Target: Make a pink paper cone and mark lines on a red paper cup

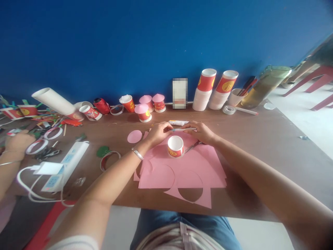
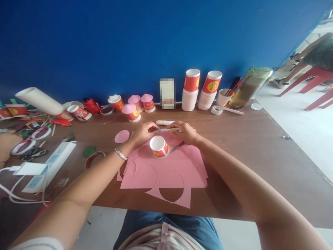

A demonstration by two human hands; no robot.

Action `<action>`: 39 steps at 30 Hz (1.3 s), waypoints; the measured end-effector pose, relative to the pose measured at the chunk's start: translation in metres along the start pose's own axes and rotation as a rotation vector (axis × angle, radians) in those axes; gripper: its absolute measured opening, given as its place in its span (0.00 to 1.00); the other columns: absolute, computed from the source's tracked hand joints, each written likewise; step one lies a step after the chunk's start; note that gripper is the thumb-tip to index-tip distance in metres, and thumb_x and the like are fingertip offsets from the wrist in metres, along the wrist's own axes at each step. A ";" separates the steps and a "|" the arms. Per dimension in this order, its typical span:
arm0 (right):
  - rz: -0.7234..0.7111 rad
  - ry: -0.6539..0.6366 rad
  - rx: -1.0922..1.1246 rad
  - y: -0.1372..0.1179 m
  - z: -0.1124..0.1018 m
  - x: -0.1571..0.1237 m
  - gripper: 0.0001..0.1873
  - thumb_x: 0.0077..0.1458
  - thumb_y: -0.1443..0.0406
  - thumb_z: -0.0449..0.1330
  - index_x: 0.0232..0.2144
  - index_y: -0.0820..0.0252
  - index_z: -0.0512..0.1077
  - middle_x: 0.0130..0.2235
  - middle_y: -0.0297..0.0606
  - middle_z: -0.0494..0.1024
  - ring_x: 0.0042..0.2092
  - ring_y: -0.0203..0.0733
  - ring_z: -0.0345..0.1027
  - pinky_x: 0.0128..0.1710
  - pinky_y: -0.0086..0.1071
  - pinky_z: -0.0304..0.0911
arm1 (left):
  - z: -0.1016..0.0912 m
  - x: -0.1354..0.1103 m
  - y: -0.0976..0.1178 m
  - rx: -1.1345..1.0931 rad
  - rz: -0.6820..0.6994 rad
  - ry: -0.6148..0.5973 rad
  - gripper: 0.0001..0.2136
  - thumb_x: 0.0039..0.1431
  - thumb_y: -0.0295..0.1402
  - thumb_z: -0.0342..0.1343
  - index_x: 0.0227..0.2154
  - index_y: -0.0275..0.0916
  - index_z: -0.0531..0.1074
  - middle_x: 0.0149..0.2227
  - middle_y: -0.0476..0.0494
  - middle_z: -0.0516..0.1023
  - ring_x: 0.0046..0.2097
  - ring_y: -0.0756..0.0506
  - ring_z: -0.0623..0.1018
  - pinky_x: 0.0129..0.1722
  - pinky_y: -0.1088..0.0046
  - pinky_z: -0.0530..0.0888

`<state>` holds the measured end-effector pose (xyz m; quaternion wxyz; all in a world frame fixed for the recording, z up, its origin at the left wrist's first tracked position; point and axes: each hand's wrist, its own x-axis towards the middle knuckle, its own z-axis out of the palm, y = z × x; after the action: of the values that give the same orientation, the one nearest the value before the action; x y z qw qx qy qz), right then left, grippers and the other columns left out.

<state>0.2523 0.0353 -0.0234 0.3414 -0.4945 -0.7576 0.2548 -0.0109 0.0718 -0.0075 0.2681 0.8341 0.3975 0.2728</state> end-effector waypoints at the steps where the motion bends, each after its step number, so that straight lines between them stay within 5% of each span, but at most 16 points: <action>1: -0.023 -0.004 -0.039 0.002 -0.001 0.001 0.11 0.63 0.57 0.63 0.43 0.51 0.84 0.44 0.38 0.85 0.45 0.46 0.78 0.48 0.38 0.73 | 0.001 -0.002 -0.002 0.035 0.007 0.013 0.06 0.62 0.31 0.64 0.41 0.39 0.79 0.43 0.45 0.82 0.40 0.46 0.82 0.44 0.68 0.80; 4: -0.076 0.008 -0.165 0.008 -0.003 0.003 0.10 0.64 0.61 0.61 0.41 0.52 0.83 0.44 0.39 0.84 0.46 0.47 0.77 0.49 0.39 0.72 | 0.001 -0.011 -0.006 0.164 0.006 0.018 0.15 0.62 0.27 0.62 0.51 0.38 0.77 0.53 0.40 0.78 0.40 0.47 0.82 0.45 0.67 0.81; 7: -0.089 0.048 -0.302 0.011 -0.003 0.003 0.12 0.68 0.62 0.58 0.42 0.53 0.83 0.46 0.41 0.83 0.51 0.49 0.74 0.53 0.41 0.71 | -0.002 -0.025 -0.005 0.354 0.040 0.014 0.18 0.65 0.29 0.60 0.57 0.39 0.73 0.57 0.37 0.75 0.50 0.40 0.81 0.50 0.60 0.81; 11: -0.052 0.071 -0.489 0.008 -0.004 0.006 0.15 0.70 0.63 0.54 0.46 0.56 0.82 0.49 0.47 0.81 0.55 0.54 0.70 0.52 0.42 0.70 | -0.008 -0.042 -0.002 0.511 0.136 0.014 0.16 0.67 0.28 0.57 0.57 0.39 0.73 0.56 0.36 0.75 0.57 0.36 0.77 0.58 0.54 0.78; 19: 0.000 -0.025 -0.710 0.008 -0.001 0.031 0.13 0.67 0.68 0.56 0.39 0.60 0.81 0.48 0.50 0.82 0.53 0.54 0.70 0.50 0.40 0.65 | -0.003 -0.063 -0.002 0.668 0.137 -0.103 0.13 0.68 0.25 0.54 0.52 0.39 0.75 0.54 0.36 0.79 0.54 0.36 0.77 0.49 0.56 0.78; 25: 0.046 0.022 -0.725 0.004 -0.004 0.033 0.13 0.67 0.66 0.55 0.41 0.63 0.80 0.47 0.52 0.82 0.51 0.54 0.73 0.49 0.39 0.64 | 0.006 -0.055 0.002 0.746 0.141 -0.039 0.11 0.68 0.21 0.52 0.45 0.39 0.77 0.50 0.37 0.80 0.51 0.39 0.79 0.48 0.60 0.77; 32: 0.102 0.092 -0.616 0.010 -0.003 0.013 0.11 0.68 0.61 0.56 0.44 0.54 0.79 0.40 0.39 0.85 0.39 0.47 0.77 0.36 0.34 0.64 | 0.006 -0.052 -0.007 0.727 0.229 -0.013 0.10 0.71 0.23 0.51 0.43 0.39 0.77 0.45 0.38 0.80 0.46 0.40 0.79 0.45 0.61 0.76; 39: 0.037 0.116 -0.531 0.014 0.006 0.007 0.12 0.70 0.62 0.55 0.47 0.57 0.77 0.46 0.44 0.84 0.44 0.48 0.78 0.39 0.34 0.65 | 0.009 -0.038 -0.012 0.768 0.207 0.019 0.12 0.75 0.27 0.47 0.42 0.38 0.77 0.40 0.37 0.78 0.42 0.39 0.77 0.40 0.60 0.73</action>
<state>0.2537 0.0469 -0.0356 0.2382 -0.5941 -0.7679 0.0245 -0.0320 0.0452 -0.0309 -0.0959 0.9068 0.3868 0.1376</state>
